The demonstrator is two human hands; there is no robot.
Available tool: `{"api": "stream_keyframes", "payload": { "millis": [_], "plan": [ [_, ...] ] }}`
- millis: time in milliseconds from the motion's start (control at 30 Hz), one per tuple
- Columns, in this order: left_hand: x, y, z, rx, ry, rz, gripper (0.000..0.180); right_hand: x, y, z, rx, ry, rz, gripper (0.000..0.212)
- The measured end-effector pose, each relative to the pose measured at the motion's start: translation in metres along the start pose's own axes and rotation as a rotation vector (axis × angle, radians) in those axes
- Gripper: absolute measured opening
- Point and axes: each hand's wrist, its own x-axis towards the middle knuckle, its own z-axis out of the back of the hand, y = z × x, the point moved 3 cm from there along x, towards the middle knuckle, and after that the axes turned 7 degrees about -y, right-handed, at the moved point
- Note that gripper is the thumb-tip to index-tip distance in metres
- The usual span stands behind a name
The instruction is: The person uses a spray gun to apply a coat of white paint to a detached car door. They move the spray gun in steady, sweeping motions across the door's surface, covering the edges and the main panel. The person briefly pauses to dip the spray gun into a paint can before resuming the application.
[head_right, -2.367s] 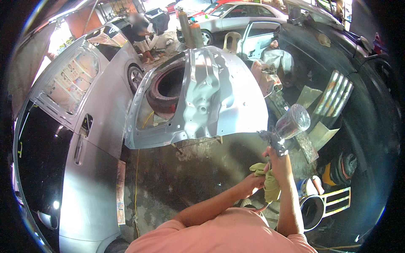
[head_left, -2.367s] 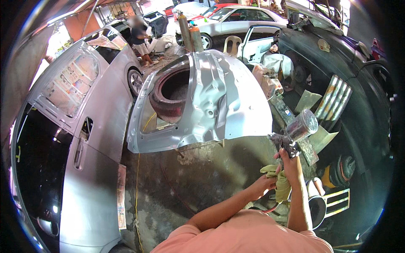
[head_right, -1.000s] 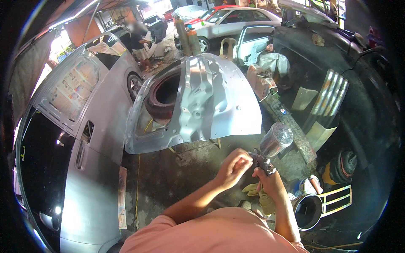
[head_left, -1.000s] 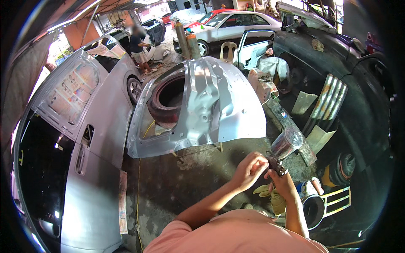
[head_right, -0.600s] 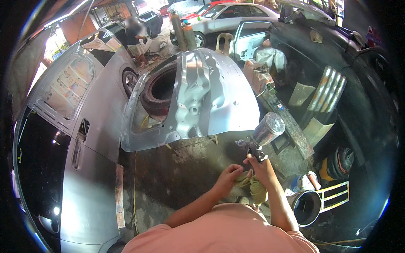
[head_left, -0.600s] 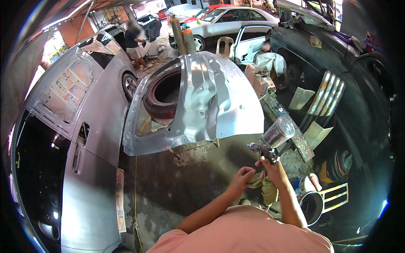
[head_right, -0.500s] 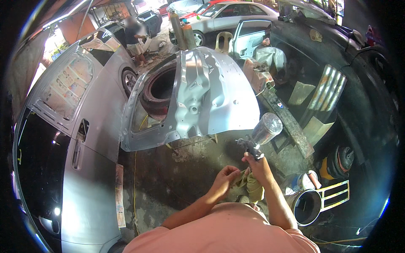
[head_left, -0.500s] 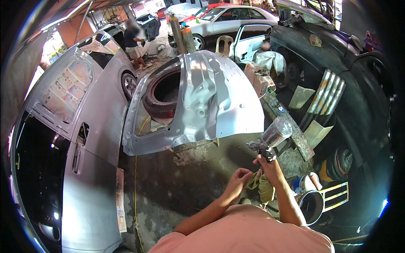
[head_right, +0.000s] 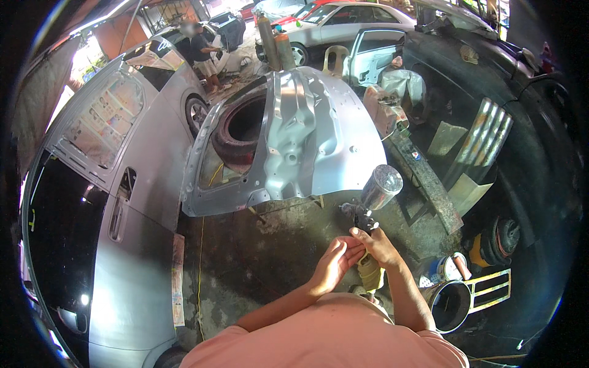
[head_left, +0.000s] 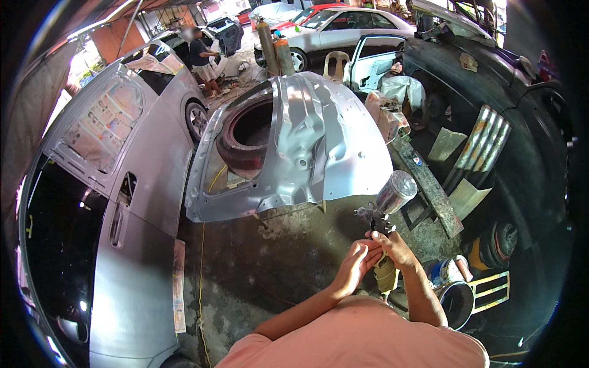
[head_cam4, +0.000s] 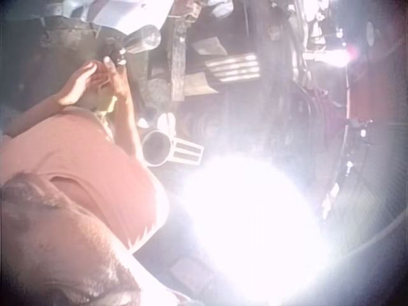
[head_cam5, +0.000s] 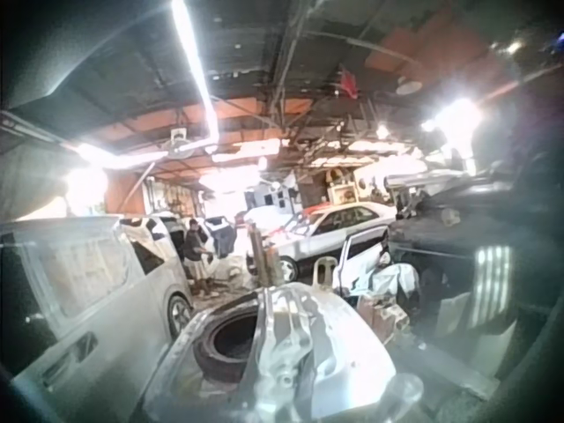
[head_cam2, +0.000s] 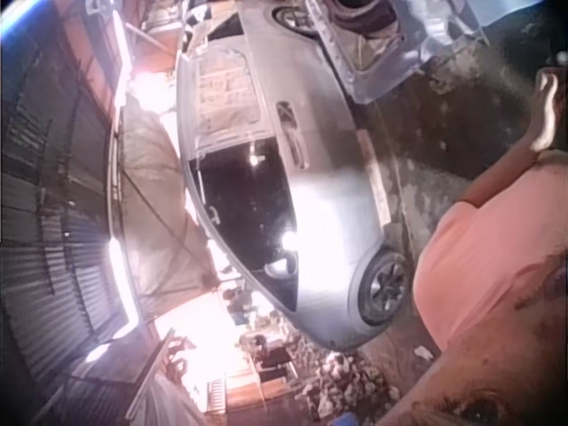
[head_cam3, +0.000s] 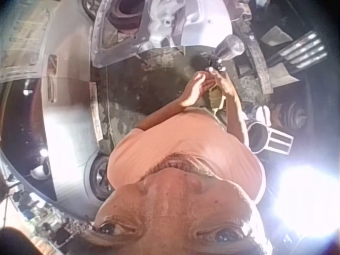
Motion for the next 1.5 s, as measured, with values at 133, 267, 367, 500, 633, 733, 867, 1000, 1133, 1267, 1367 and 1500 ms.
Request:
{"api": "stream_keyframes", "payload": {
  "millis": [133, 267, 367, 500, 633, 733, 867, 1000, 1133, 1267, 1367, 1500],
  "plan": [
    [-0.007, -0.007, -0.008, 0.145, -0.013, -0.113, 0.032, -0.006, 0.025, -0.017, -0.099, -0.161, 0.02, 0.046],
    [-0.017, -0.032, -0.025, 0.485, -0.102, -0.306, 0.033, -0.006, 0.029, -0.007, -0.121, -0.267, 0.169, 0.035],
    [-0.015, -0.037, 0.002, 0.609, -0.166, -0.3, 0.033, -0.006, 0.044, 0.002, -0.271, -0.355, 0.219, 0.02],
    [-0.012, 0.006, 0.036, 0.841, 0.272, 0.125, 0.041, -0.002, 0.077, 0.003, -0.128, -0.34, 0.244, 0.022],
    [-0.018, 0.075, 0.08, 0.586, 0.534, 0.679, 0.061, -0.002, 0.135, -0.004, 0.044, -0.326, 0.337, 0.033],
    [-0.014, 0.061, 0.087, 1.14, 0.444, 0.639, 0.05, -0.003, 0.179, 0.016, 0.003, -0.398, 0.279, 0.03],
    [-0.031, 0.097, 0.215, 1.441, 0.203, 0.45, 0.039, 0.003, 0.223, 0.068, -0.303, -0.475, 0.555, 0.028],
    [-0.106, 0.095, 0.336, 1.622, -0.145, 0.521, 0.036, 0.012, 0.234, 0.13, -0.495, -0.506, 0.44, 0.026],
    [-0.199, 0.084, 0.408, 1.823, -0.347, 0.597, 0.032, 0.044, 0.198, 0.166, -0.589, -0.555, 0.303, 0.034],
    [-0.251, 0.083, 0.398, 1.782, -0.598, 0.57, 0.037, 0.082, 0.143, 0.171, -0.593, -0.559, 0.169, 0.042],
    [-0.264, 0.087, 0.384, 1.678, -0.751, 0.604, 0.043, 0.102, 0.118, 0.159, -0.577, -0.5, 0.2, 0.041],
    [-0.271, 0.086, 0.336, 1.576, -0.928, 0.656, 0.045, 0.11, 0.12, 0.119, -0.54, -0.326, 0.27, 0.039]
  ]
}}
